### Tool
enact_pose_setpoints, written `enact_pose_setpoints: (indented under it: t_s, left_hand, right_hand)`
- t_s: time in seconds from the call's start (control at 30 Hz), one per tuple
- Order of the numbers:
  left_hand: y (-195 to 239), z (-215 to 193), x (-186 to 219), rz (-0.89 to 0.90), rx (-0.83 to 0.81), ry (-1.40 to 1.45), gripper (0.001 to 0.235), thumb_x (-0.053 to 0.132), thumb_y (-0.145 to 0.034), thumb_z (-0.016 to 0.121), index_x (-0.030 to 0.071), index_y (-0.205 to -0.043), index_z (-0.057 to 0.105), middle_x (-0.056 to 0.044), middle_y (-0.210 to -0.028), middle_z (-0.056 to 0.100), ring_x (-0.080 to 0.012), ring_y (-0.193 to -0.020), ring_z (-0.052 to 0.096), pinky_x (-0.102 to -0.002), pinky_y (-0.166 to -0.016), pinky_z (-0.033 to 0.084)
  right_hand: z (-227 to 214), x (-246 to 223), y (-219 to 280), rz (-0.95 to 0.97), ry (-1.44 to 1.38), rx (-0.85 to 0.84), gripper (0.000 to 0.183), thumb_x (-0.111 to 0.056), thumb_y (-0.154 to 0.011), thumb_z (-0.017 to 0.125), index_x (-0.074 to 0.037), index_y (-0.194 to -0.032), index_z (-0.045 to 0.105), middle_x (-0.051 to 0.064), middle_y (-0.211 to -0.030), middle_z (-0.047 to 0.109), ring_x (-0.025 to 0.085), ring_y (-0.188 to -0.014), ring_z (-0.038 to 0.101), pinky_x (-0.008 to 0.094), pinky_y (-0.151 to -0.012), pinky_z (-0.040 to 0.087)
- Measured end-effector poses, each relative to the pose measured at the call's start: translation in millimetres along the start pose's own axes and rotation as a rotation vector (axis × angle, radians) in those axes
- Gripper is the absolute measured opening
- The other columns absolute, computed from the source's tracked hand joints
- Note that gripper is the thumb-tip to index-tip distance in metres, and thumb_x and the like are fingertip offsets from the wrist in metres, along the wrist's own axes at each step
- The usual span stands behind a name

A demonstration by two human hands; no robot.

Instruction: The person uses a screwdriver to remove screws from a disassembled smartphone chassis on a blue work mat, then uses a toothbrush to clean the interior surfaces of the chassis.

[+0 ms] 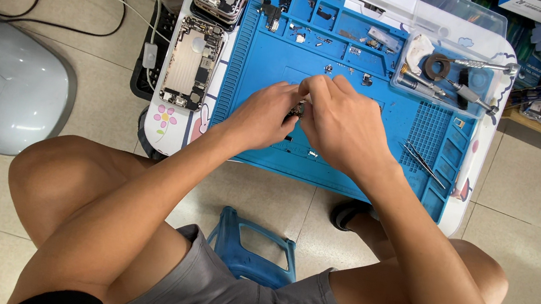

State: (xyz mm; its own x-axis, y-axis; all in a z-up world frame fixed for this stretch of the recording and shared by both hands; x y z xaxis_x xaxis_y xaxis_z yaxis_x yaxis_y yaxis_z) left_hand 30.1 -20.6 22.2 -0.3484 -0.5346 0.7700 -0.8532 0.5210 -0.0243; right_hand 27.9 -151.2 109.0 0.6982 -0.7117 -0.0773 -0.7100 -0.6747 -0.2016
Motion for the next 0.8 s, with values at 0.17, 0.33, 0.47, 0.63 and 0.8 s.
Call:
enact_pose_setpoints:
  t_s: [0.17,0.33,0.47,0.63,0.8]
  left_hand:
    - [-1,6,-9,0.001,0.018,0.000,0.016,-0.003,-0.091,0.066,0.008,-0.087,0.054,-0.007,-0.078,0.056,-0.0282,-0.084,0.062,-0.042,-0.072,0.057]
    - [-1,-1,0,-0.019,0.008,0.010,0.012,-0.001,-0.091,0.066,0.007,-0.089,0.057,-0.007,-0.081,0.058,-0.0285,-0.087,0.063,-0.042,-0.073,0.057]
    - [-1,4,-5,-0.016,0.003,0.007,0.009,-0.001,-0.092,0.065,0.005,-0.092,0.058,-0.011,-0.082,0.059,-0.0305,-0.088,0.064,-0.043,-0.073,0.057]
    - [-1,5,-5,-0.019,0.000,-0.001,0.005,0.000,-0.093,0.064,0.002,-0.095,0.060,-0.014,-0.082,0.060,-0.0310,-0.090,0.064,-0.044,-0.074,0.057]
    - [-1,3,-2,-0.053,-0.040,0.012,0.018,-0.001,-0.094,0.063,-0.003,-0.112,0.063,-0.017,-0.096,0.066,-0.0346,-0.101,0.068,-0.047,-0.082,0.059]
  right_hand:
    - [7,5,5,0.054,-0.021,0.007,0.004,-0.011,-0.104,0.068,-0.011,-0.101,0.068,0.000,-0.060,0.059,0.012,-0.055,0.058,0.020,-0.046,0.045]
    - [-2,0,0,0.062,-0.134,-0.028,0.010,-0.005,-0.100,0.067,-0.008,-0.109,0.064,0.005,-0.067,0.062,0.020,-0.061,0.063,0.028,-0.047,0.051]
    - [7,6,2,0.058,-0.074,-0.057,0.001,-0.010,-0.103,0.067,-0.010,-0.103,0.068,0.002,-0.067,0.062,0.015,-0.062,0.063,0.023,-0.049,0.049]
    - [1,5,-1,0.046,-0.110,-0.041,0.008,-0.005,-0.102,0.069,-0.009,-0.108,0.068,0.004,-0.071,0.065,0.018,-0.064,0.066,0.026,-0.050,0.053]
    - [-9,5,-5,0.058,-0.158,-0.114,0.017,-0.005,-0.097,0.072,-0.008,-0.113,0.064,0.006,-0.080,0.063,0.021,-0.074,0.068,0.030,-0.055,0.056]
Point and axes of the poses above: each hand's wrist, its own y-axis away from the middle knuckle, its own z-axis out of the palm, x = y × z, the point moved 4 cm from there along -y, towards the middle knuckle
